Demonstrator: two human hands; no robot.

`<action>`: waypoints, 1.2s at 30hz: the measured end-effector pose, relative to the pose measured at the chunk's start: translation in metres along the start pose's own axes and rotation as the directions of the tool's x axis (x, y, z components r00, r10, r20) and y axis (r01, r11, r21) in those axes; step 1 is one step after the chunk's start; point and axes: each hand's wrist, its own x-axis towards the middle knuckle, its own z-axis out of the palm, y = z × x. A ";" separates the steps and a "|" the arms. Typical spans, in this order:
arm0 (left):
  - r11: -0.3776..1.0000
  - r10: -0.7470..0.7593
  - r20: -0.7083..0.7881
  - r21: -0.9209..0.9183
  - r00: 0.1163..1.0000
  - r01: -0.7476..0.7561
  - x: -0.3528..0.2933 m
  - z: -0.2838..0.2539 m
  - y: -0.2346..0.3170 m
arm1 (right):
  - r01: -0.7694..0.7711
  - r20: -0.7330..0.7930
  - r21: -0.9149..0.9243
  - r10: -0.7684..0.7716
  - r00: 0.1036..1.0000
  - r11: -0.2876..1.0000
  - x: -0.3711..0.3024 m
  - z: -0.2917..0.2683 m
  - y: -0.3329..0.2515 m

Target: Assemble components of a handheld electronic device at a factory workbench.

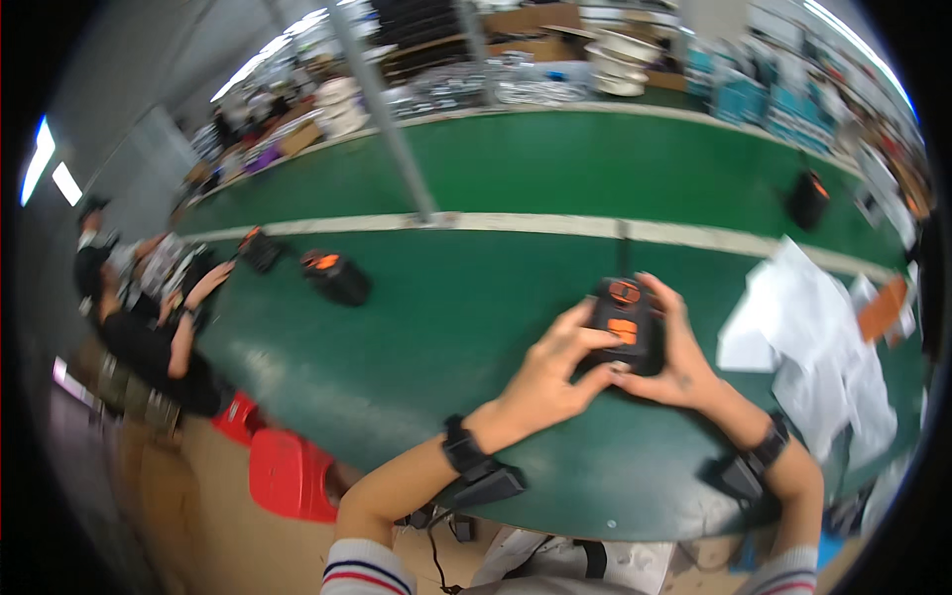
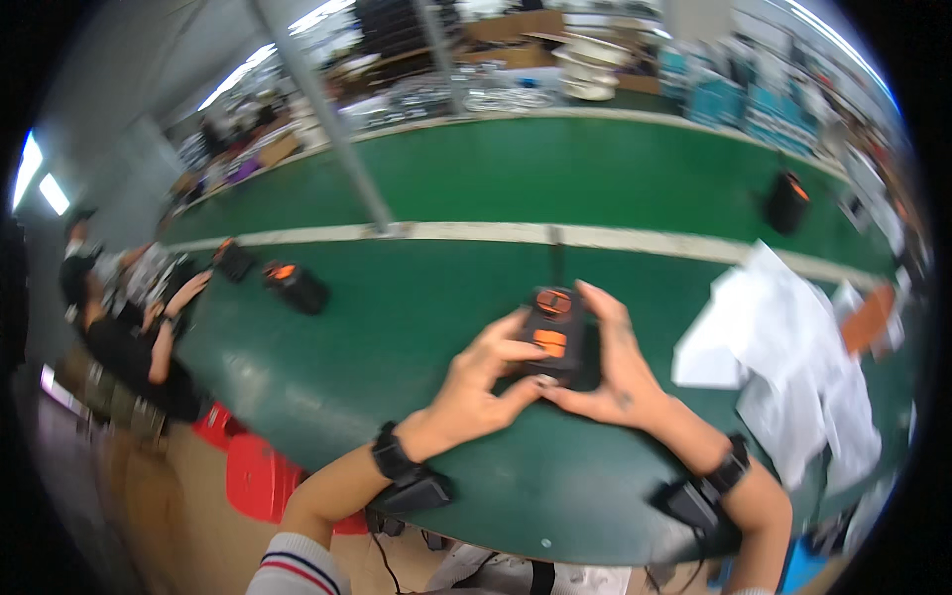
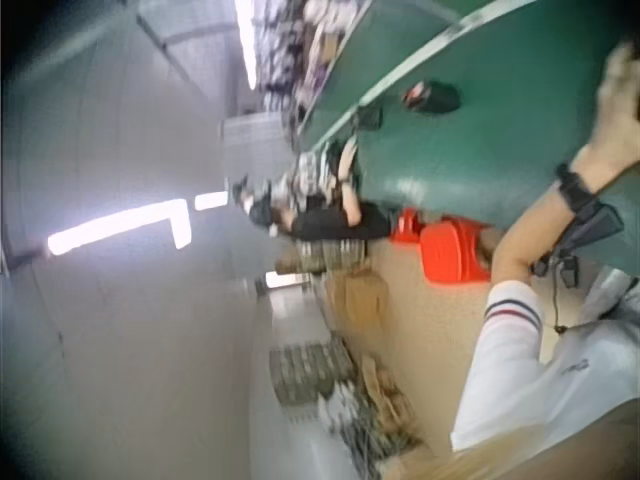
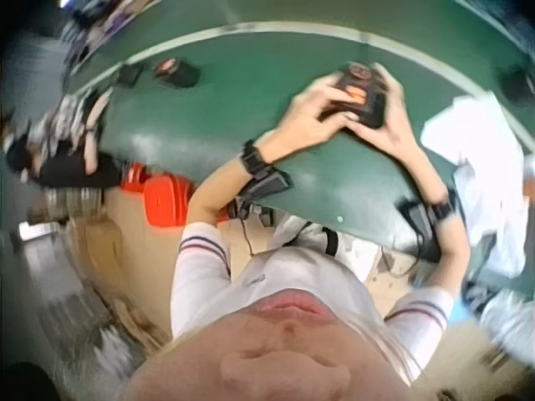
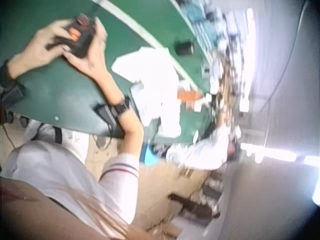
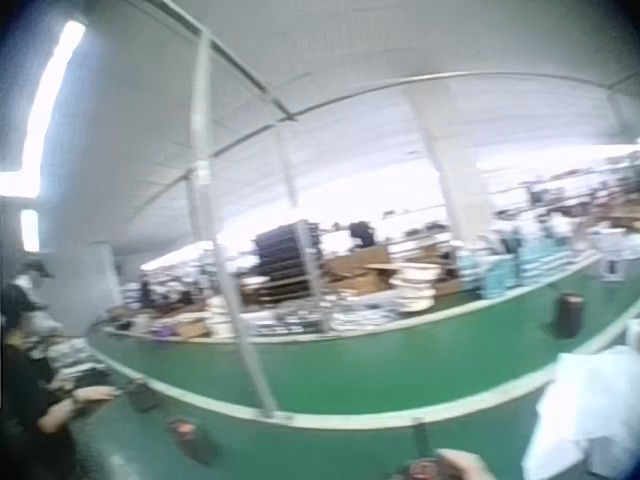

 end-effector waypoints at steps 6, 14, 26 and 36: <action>0.999 -0.032 0.023 -0.038 0.999 0.033 0.001 0.006 0.007 | 0.150 -0.027 -0.199 -0.158 0.987 0.968 -0.010 -0.007 -0.006; 0.994 -0.051 0.040 -0.095 0.998 0.054 -0.001 0.005 0.002 | 0.209 -0.047 -0.213 -0.224 0.974 0.954 -0.009 -0.003 -0.001; 1.000 -0.022 0.010 -0.013 1.000 0.022 -0.002 0.008 0.001 | 0.232 -0.058 -0.330 -0.265 0.963 0.915 -0.011 -0.001 0.003; 0.998 -0.024 -0.005 0.052 1.000 0.025 -0.007 0.011 0.009 | 0.272 -0.064 -0.228 -0.293 0.954 0.935 -0.013 0.002 0.010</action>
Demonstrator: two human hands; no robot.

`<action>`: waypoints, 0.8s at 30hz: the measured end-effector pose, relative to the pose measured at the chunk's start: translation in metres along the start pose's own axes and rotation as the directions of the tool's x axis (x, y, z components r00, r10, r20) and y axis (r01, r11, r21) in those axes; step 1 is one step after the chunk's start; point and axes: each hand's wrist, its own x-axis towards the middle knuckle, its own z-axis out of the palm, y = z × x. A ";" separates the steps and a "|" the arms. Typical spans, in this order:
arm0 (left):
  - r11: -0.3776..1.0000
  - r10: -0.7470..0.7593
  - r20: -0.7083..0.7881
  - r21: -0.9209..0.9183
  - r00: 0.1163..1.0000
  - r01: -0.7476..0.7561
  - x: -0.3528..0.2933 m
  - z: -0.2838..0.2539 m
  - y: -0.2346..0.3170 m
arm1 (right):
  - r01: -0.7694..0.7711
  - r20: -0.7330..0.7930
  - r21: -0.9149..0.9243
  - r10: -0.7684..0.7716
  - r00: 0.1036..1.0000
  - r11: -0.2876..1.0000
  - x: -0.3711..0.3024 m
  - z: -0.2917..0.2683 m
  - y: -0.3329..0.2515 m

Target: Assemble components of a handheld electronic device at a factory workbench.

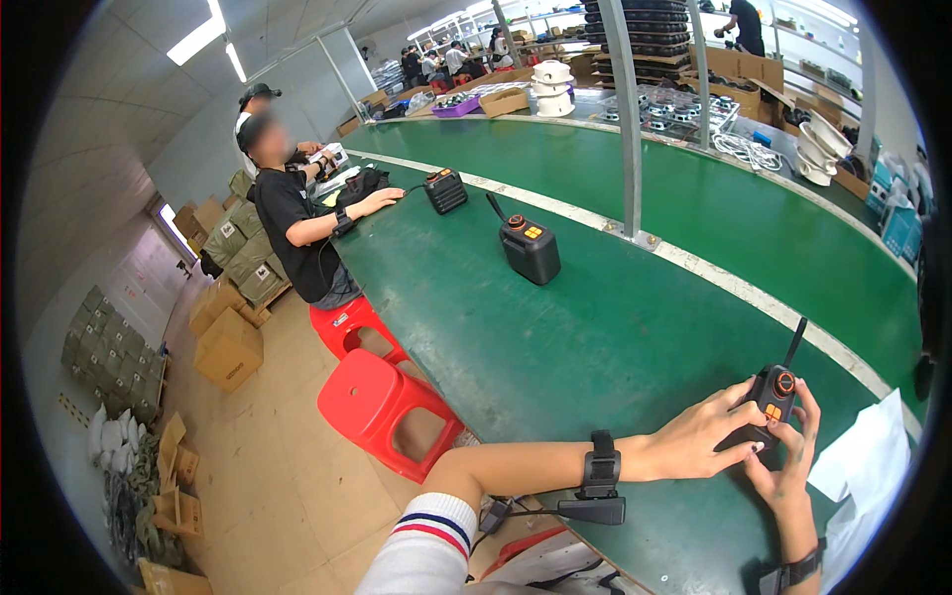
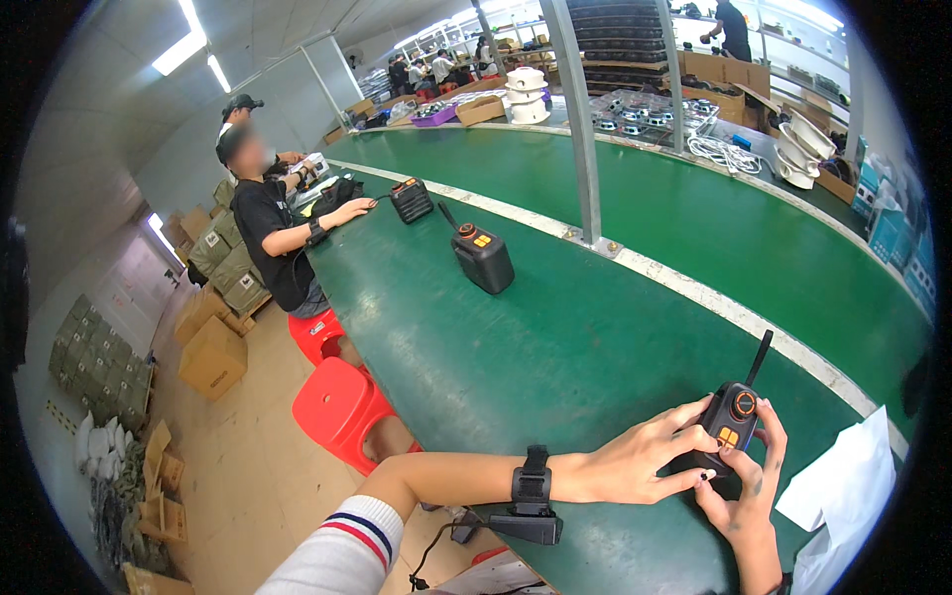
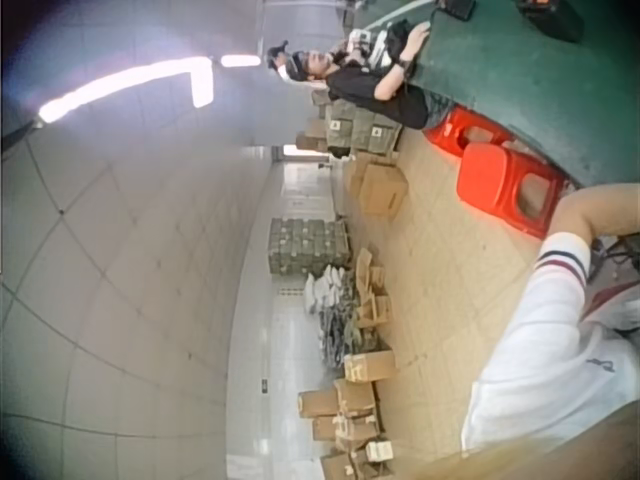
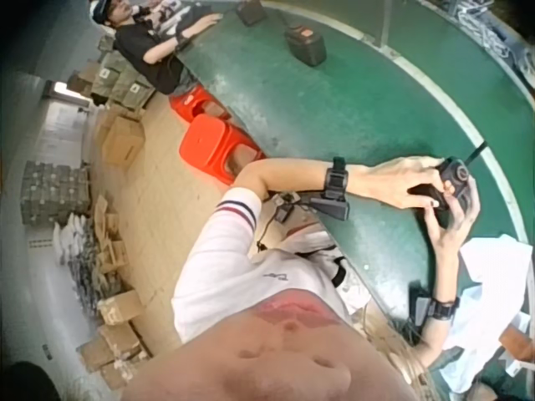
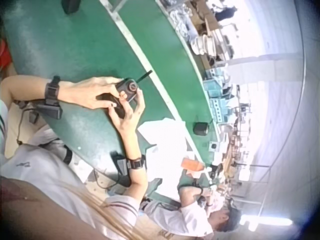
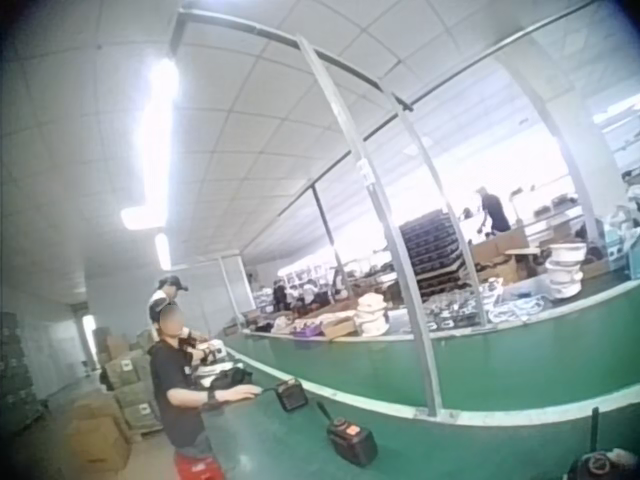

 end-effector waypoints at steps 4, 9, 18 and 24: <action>1.000 0.000 -0.014 0.008 1.000 0.000 0.000 0.001 0.001 | 0.001 0.013 0.011 -0.001 1.000 1.000 0.001 0.000 0.000; 0.999 -0.028 -0.004 -0.026 1.000 0.028 -0.001 0.000 0.001 | -0.010 0.021 0.032 0.009 1.000 0.999 0.001 -0.001 -0.001; 1.000 0.000 -0.032 -0.021 0.999 -0.001 -0.001 0.003 -0.001 | -0.053 0.033 0.027 0.052 0.998 0.998 0.000 -0.001 -0.003; 0.999 -0.020 -0.008 -0.028 1.000 0.020 0.003 -0.001 0.000 | -0.140 0.027 -0.049 0.142 0.990 0.989 0.004 -0.001 -0.008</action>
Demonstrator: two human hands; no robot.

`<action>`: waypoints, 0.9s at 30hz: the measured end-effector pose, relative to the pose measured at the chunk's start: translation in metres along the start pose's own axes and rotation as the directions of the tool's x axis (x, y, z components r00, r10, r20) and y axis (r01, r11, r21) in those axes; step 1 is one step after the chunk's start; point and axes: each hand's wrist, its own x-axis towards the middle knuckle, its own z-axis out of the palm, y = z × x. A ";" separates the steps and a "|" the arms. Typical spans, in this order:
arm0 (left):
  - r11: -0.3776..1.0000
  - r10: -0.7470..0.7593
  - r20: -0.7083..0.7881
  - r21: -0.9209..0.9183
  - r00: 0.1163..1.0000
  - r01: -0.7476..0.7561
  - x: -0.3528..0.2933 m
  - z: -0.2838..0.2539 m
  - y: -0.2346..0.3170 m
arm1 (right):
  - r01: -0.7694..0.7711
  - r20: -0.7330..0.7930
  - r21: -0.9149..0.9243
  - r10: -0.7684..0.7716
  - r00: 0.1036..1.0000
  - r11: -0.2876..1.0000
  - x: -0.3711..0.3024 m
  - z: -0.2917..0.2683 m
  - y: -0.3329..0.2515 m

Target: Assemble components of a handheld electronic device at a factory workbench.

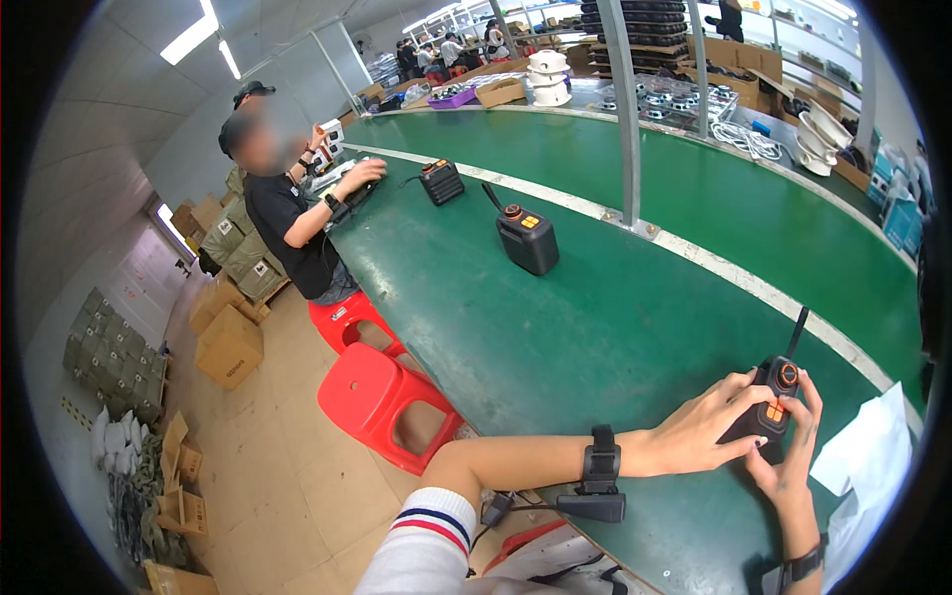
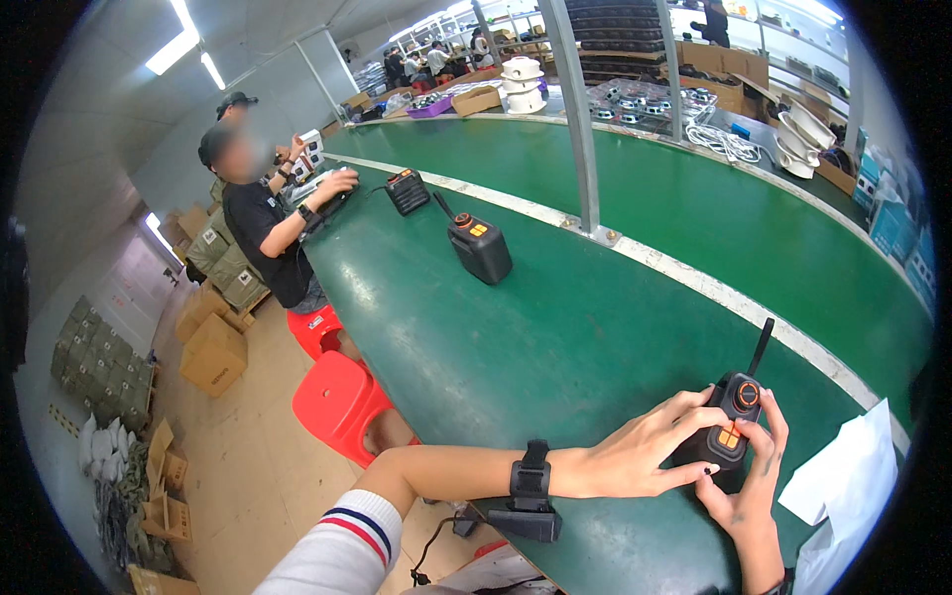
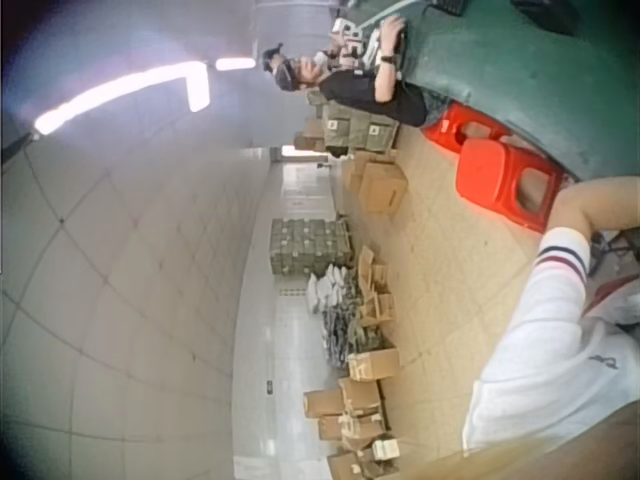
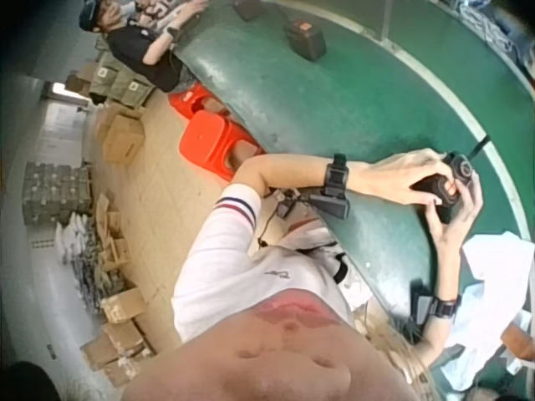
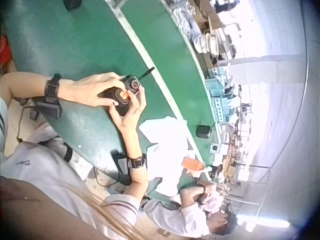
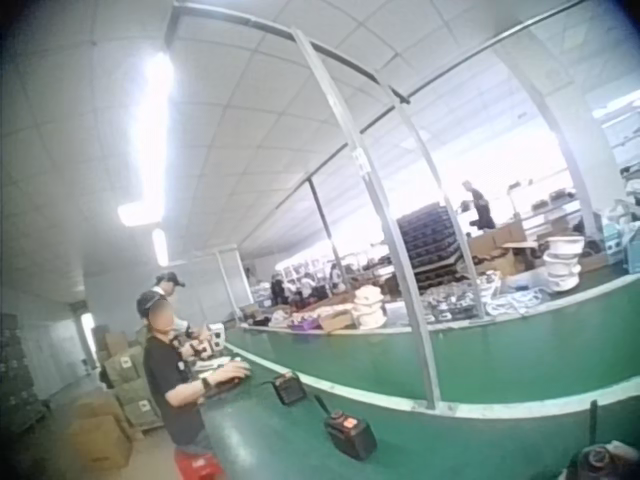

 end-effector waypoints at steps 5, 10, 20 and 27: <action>1.000 -0.017 0.000 0.005 1.000 0.017 0.000 -0.002 0.003 | 0.065 0.004 -0.034 -0.065 0.998 0.997 0.002 -0.003 0.002; 0.999 -0.039 0.026 0.011 0.999 0.038 0.001 -0.001 -0.003 | 0.081 -0.059 0.042 -0.079 0.995 0.996 0.001 0.002 0.005; 0.994 0.081 -0.044 0.073 0.996 -0.078 0.001 0.002 -0.010 | 0.094 -0.060 0.055 -0.091 0.994 0.994 0.007 -0.001 -0.001; 0.998 0.048 -0.015 0.044 0.999 -0.047 0.002 0.001 -0.012 | 0.091 -0.039 -0.006 -0.091 0.995 0.996 0.001 0.002 0.005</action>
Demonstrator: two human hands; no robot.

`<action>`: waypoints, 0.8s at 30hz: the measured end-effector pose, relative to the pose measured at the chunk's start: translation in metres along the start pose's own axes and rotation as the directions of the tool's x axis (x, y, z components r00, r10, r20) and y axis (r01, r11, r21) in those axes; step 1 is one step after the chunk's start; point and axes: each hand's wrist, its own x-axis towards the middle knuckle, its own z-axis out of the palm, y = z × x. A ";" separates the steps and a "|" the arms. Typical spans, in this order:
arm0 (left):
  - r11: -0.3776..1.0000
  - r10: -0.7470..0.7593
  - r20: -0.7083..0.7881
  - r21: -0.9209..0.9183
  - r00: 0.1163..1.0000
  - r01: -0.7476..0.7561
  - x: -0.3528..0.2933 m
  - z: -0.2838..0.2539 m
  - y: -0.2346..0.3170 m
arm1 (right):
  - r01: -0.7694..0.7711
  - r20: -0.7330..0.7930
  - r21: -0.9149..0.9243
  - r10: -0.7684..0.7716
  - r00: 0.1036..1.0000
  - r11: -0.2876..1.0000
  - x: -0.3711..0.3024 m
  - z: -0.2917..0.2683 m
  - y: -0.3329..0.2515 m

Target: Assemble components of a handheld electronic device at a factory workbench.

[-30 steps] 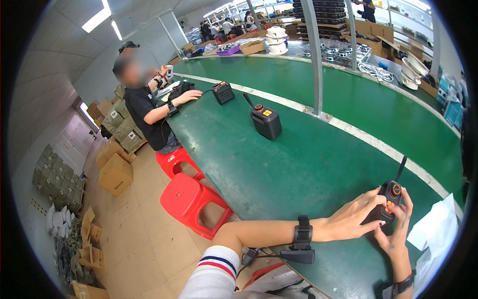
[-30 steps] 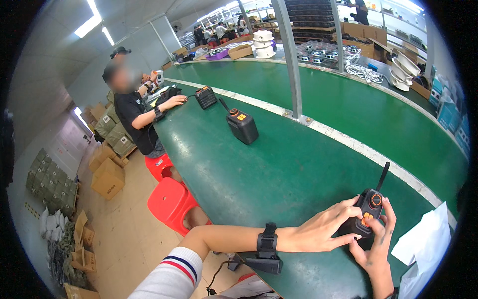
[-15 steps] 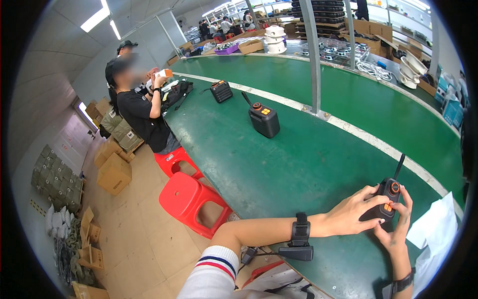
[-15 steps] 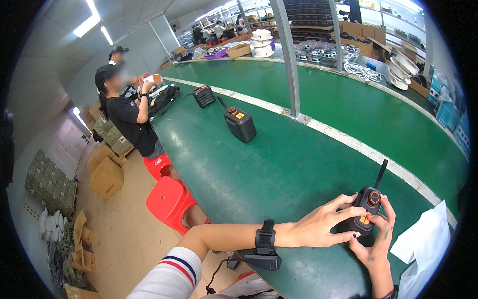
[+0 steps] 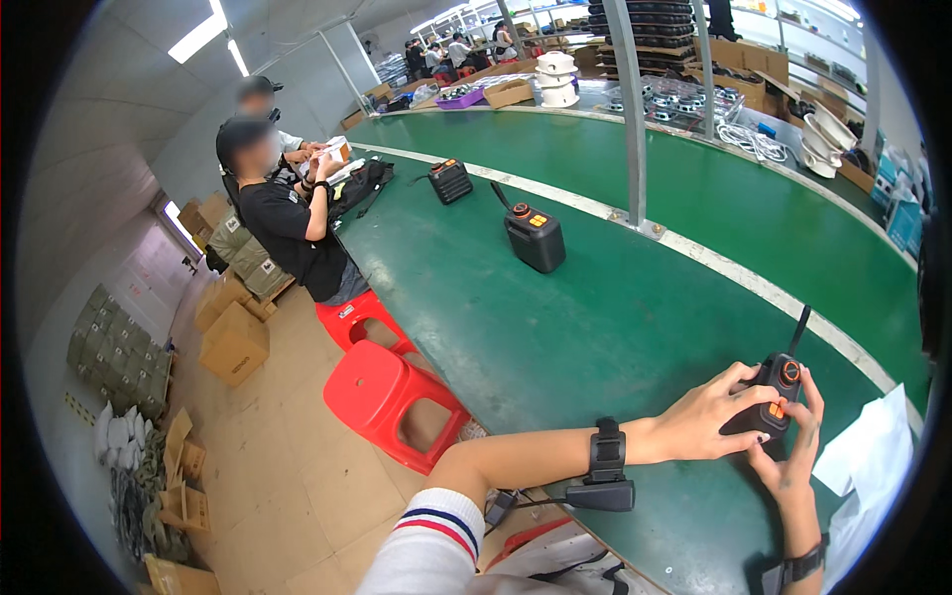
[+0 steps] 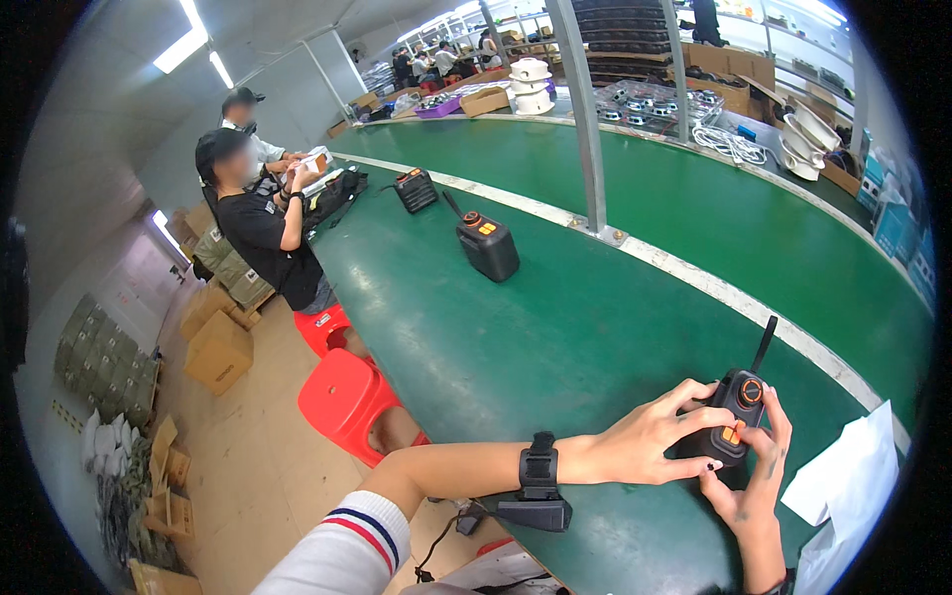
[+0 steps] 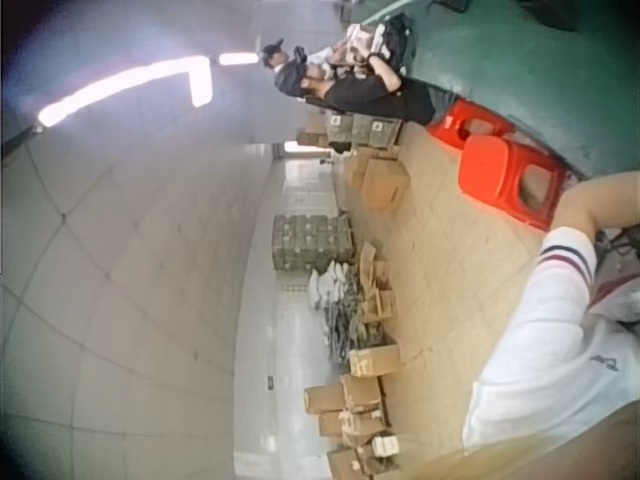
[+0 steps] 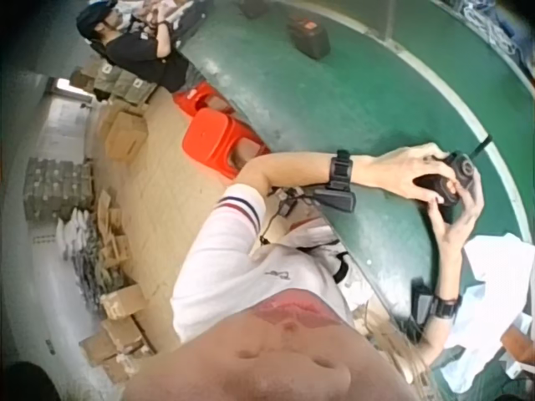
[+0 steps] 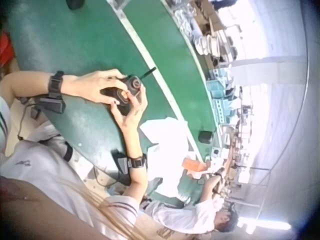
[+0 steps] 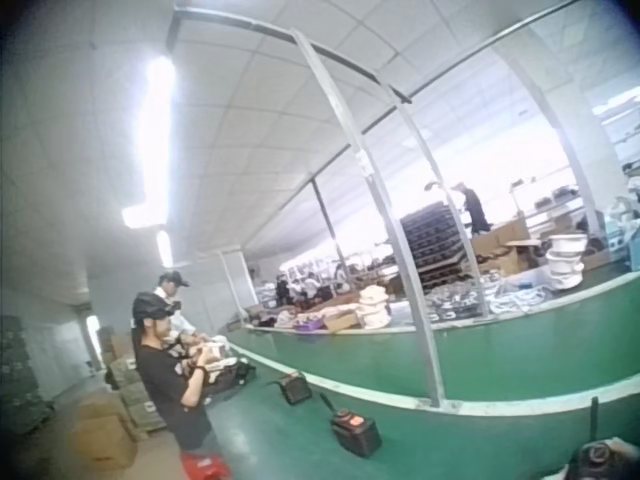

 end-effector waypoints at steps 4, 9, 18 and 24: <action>1.000 -0.007 0.025 -0.007 1.000 0.007 -0.001 0.000 -0.001 | 0.062 0.000 0.003 -0.062 0.998 0.998 -0.001 -0.001 0.002; 1.000 0.017 0.001 0.001 1.000 -0.017 -0.002 0.003 -0.003 | 0.034 -0.016 0.066 -0.033 0.999 0.997 -0.001 0.001 -0.001; 0.994 0.075 -0.001 0.076 0.997 -0.075 -0.001 0.000 -0.004 | -0.010 0.040 -0.017 0.011 0.999 1.000 0.001 -0.002 -0.007; 0.961 0.143 -0.052 0.246 0.988 -0.126 0.004 -0.007 0.009 | -0.020 0.031 0.052 0.019 0.999 0.998 -0.001 -0.001 -0.004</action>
